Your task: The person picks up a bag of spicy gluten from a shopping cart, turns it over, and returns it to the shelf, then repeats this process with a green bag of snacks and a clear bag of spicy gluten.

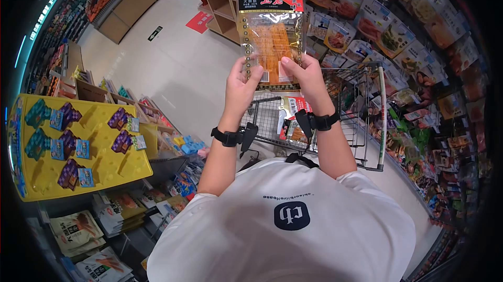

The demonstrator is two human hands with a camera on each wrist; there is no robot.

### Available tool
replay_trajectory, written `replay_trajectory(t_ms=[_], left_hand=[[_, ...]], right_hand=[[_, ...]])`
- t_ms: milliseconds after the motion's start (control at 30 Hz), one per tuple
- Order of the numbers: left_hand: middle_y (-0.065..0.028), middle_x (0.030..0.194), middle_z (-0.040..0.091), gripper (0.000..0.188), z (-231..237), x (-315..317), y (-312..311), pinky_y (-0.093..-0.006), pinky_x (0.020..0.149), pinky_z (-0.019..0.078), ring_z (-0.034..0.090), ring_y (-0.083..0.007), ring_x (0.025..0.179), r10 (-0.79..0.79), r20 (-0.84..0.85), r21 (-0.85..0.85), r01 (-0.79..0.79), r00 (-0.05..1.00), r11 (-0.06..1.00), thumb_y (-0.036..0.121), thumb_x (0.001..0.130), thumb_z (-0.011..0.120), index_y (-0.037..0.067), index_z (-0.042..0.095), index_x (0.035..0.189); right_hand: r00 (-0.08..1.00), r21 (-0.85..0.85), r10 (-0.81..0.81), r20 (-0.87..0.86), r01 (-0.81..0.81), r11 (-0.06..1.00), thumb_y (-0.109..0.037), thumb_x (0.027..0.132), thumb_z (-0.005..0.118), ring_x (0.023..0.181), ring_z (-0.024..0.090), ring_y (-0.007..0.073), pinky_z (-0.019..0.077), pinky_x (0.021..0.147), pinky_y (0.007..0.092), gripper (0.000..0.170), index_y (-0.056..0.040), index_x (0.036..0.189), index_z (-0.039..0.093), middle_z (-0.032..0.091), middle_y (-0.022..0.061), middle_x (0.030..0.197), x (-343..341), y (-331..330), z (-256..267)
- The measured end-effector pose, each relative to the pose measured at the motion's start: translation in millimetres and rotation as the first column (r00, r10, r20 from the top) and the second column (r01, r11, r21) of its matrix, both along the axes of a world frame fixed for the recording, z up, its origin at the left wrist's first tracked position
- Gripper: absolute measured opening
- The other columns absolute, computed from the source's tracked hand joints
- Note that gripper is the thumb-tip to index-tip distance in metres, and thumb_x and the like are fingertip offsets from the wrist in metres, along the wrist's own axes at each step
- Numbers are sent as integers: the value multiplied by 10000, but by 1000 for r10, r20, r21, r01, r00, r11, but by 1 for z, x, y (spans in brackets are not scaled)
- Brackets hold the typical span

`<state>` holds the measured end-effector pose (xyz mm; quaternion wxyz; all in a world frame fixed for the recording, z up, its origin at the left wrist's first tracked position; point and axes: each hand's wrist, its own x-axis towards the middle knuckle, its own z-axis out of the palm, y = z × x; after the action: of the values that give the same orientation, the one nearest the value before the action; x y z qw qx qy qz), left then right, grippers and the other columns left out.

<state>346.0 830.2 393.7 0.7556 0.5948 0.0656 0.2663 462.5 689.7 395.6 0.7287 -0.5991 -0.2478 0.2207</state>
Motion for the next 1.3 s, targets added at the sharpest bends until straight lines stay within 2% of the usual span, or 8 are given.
replay_trajectory(t_ms=[233,333,400,733,933,1000,1167,1300], left_hand=[[-118,1043,634,470,6,-1,-6,-256,817,516,620,-134,936,-9,-61,19,10,998,1000,36,861,659,-8,426,1266],[-120,1030,640,460,5,0,-7,-257,816,516,624,-137,926,5,-68,30,-3,998,1000,27,861,653,-9,424,1259],[-121,1026,642,460,6,1,-9,-257,813,517,625,-136,920,12,-69,23,-11,998,1000,27,862,653,-10,425,1259],[-127,1052,639,464,6,0,-11,-256,815,515,626,-139,933,100,-123,55,-93,987,994,38,858,663,-13,431,1256],[-129,1063,635,457,3,-10,-9,-261,814,516,628,-147,938,226,-132,71,-218,965,973,40,856,668,-30,436,1244],[-132,1039,642,455,2,-14,-10,-254,794,520,632,-147,920,292,-148,58,-287,945,956,33,848,673,-34,444,1236],[-130,1013,649,446,-14,-35,-9,-256,781,524,637,-153,912,450,-197,57,-448,871,892,31,839,682,-44,458,1217],[-140,1073,622,516,-13,-63,-12,-271,808,529,628,-168,966,526,-226,101,-517,820,850,45,816,713,-41,430,1239]], right_hand=[[996,44,27,-81,-23,999,-185,882,658,727,571,47,469,658,216,228,12,995,644,656,10,856,-4,-1,6],[995,89,35,-93,-27,996,-182,881,660,761,580,53,477,683,219,237,15,1013,642,661,22,888,-5,-1,8],[996,39,40,-78,-37,999,-175,883,657,780,582,56,477,695,221,240,11,1035,642,662,29,909,-3,-2,7],[988,70,118,-98,-111,991,-165,890,649,743,578,51,479,660,223,212,8,1012,643,653,19,878,6,5,0],[946,118,281,-159,-265,957,-187,860,691,835,605,87,501,742,244,322,13,1094,598,647,44,970,10,19,-6],[945,54,325,22,-326,944,-186,821,735,871,607,99,503,791,263,420,15,1147,562,639,54,1016,6,25,-6],[872,6,481,-95,-483,876,-149,799,754,879,614,103,509,802,267,434,16,1148,554,641,54,1022,-1,43,-14],[780,79,598,-183,-595,800,-113,799,749,871,614,105,511,792,266,389,24,1111,560,642,53,1004,-19,65,-30]])
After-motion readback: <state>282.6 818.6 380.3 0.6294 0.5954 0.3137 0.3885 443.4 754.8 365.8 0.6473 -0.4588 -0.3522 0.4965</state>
